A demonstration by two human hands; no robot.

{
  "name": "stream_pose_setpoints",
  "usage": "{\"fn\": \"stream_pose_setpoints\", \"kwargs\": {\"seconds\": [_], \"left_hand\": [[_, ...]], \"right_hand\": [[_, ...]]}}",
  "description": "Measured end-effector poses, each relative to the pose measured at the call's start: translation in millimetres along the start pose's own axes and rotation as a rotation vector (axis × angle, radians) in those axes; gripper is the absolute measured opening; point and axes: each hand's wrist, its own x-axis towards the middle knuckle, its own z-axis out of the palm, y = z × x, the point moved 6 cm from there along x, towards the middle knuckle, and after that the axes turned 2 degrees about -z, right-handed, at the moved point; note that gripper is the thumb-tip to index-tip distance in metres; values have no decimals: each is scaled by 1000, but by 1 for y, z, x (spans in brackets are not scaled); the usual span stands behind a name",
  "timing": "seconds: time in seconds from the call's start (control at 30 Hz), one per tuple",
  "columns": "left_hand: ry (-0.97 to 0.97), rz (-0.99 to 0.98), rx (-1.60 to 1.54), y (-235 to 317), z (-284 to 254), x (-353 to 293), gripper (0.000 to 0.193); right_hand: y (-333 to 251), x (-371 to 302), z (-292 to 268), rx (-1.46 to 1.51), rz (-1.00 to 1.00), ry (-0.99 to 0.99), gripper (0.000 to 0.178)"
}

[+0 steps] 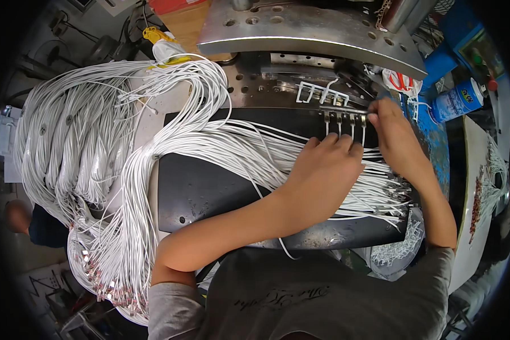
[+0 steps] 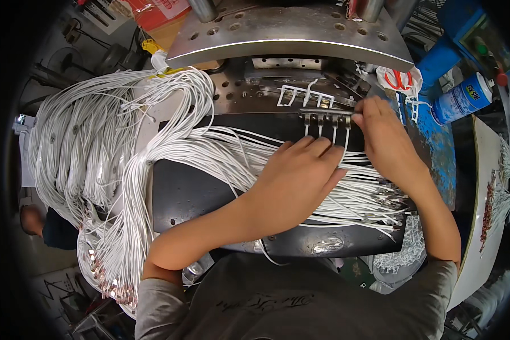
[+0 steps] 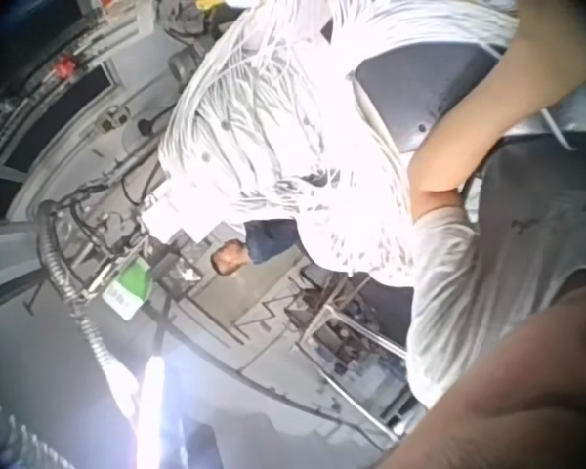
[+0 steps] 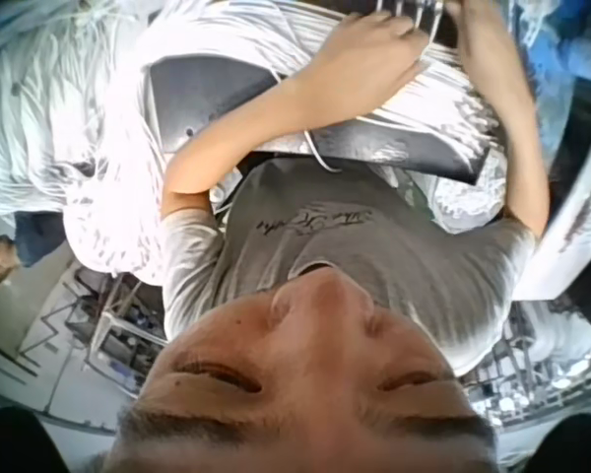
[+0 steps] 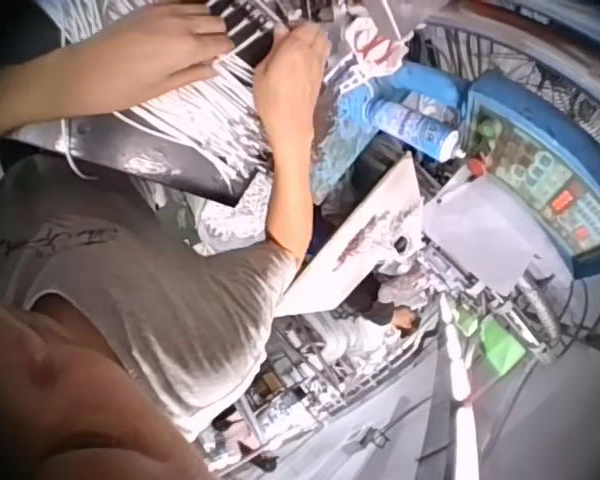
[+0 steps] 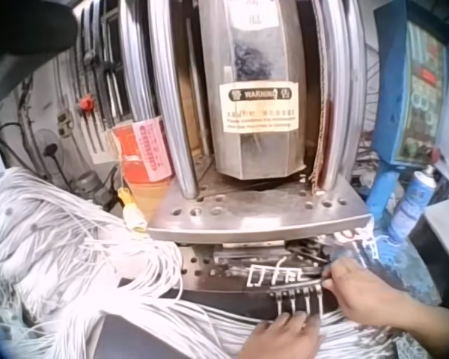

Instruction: The recorder is organizing individual white wires and inserting them into a connector or alignment jig as part of a wire harness assembly.

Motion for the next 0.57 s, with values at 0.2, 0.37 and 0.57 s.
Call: {"fn": "stream_pose_setpoints", "kwargs": {"seconds": [0.2,0.37,0.57], "left_hand": [[22,-32,-7,-24,-4,10,22],[113,-32,-36,-81,-15,67,32],[-9,-207,-23,-116,-24,84,35]], "right_hand": [[35,50,15,-137,23,55,17],[111,111,41,-332,-22,134,35],[122,127,29,-402,15,135,55]]}}
